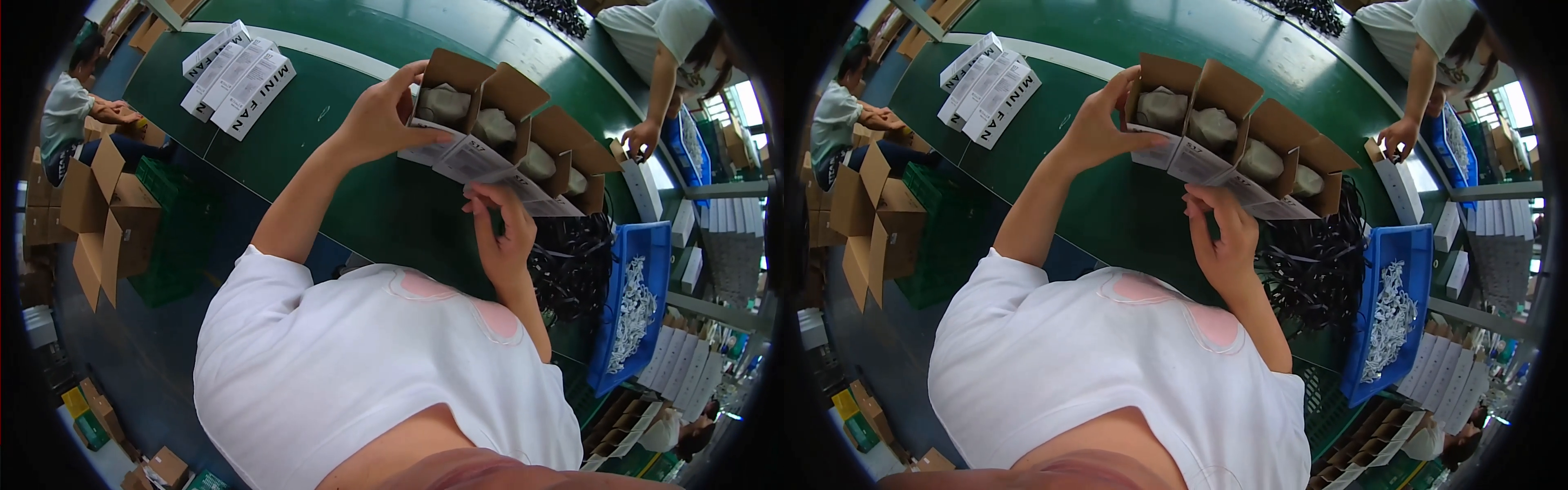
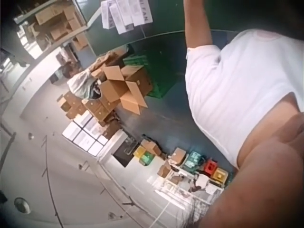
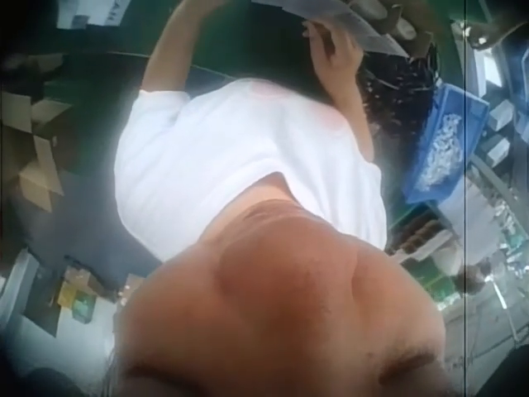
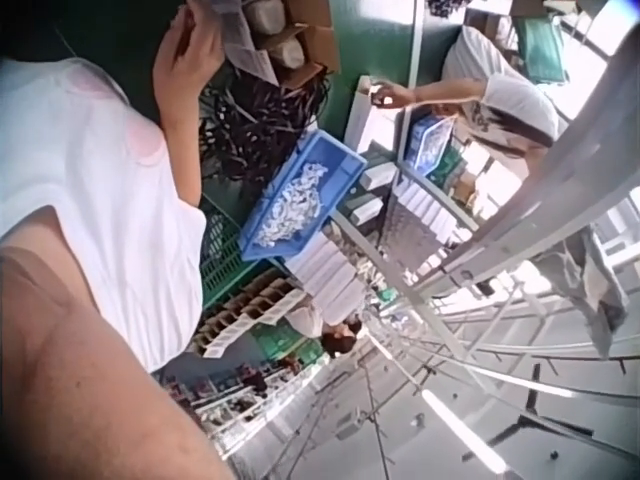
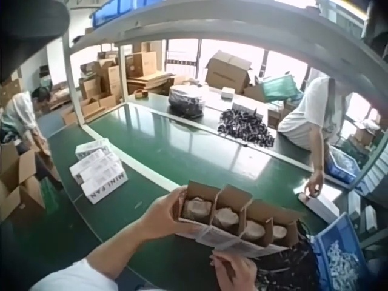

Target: Packing small electric fans and USB cables into individual cardboard boxes.

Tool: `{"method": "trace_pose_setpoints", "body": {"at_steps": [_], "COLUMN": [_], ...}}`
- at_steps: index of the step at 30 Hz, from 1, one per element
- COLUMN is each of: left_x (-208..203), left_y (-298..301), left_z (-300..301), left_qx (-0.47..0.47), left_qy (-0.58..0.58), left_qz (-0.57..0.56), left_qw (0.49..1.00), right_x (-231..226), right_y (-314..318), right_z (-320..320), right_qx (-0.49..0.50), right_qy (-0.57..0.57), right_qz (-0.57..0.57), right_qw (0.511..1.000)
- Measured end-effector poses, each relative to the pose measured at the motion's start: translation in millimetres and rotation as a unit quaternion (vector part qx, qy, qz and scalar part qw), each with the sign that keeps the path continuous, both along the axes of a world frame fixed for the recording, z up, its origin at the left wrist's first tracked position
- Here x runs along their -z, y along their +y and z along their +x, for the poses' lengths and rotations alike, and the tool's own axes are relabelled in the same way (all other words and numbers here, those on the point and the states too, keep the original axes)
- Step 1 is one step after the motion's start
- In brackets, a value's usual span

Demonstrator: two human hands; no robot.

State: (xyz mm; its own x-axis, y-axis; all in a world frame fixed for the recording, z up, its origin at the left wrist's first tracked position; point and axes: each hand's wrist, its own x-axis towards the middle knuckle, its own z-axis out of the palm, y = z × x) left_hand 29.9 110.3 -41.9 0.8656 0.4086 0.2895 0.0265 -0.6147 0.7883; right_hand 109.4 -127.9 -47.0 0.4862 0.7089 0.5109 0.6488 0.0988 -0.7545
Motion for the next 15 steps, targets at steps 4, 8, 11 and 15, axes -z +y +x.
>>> {"method": "trace_pose_setpoints", "body": {"at_steps": [4, 8, 11, 15], "left_x": [10.0, 24.0, 29.1, 12.5], "left_y": [-9.3, 0.6, -2.4, -36.8], "left_z": [-41.2, -58.3, -64.2, -41.6], "left_qx": [0.018, 0.087, 0.149, 0.007], "left_qy": [-0.008, -0.042, -0.088, -0.155], "left_qz": [-0.005, -0.205, -0.393, -0.307], "left_qw": [1.000, 0.974, 0.903, 0.939], "right_x": [-12.8, -20.0, -18.0, -10.8], "right_y": [13.3, 29.4, 37.7, 38.4], "right_z": [-7.8, -9.7, -7.5, -4.5], "right_qx": [-0.010, -0.049, -0.081, -0.065], "right_qy": [-0.026, -0.086, -0.143, -0.133], "right_qz": [0.008, -0.024, -0.056, -0.040], "right_qw": [1.000, 0.995, 0.985, 0.988]}}
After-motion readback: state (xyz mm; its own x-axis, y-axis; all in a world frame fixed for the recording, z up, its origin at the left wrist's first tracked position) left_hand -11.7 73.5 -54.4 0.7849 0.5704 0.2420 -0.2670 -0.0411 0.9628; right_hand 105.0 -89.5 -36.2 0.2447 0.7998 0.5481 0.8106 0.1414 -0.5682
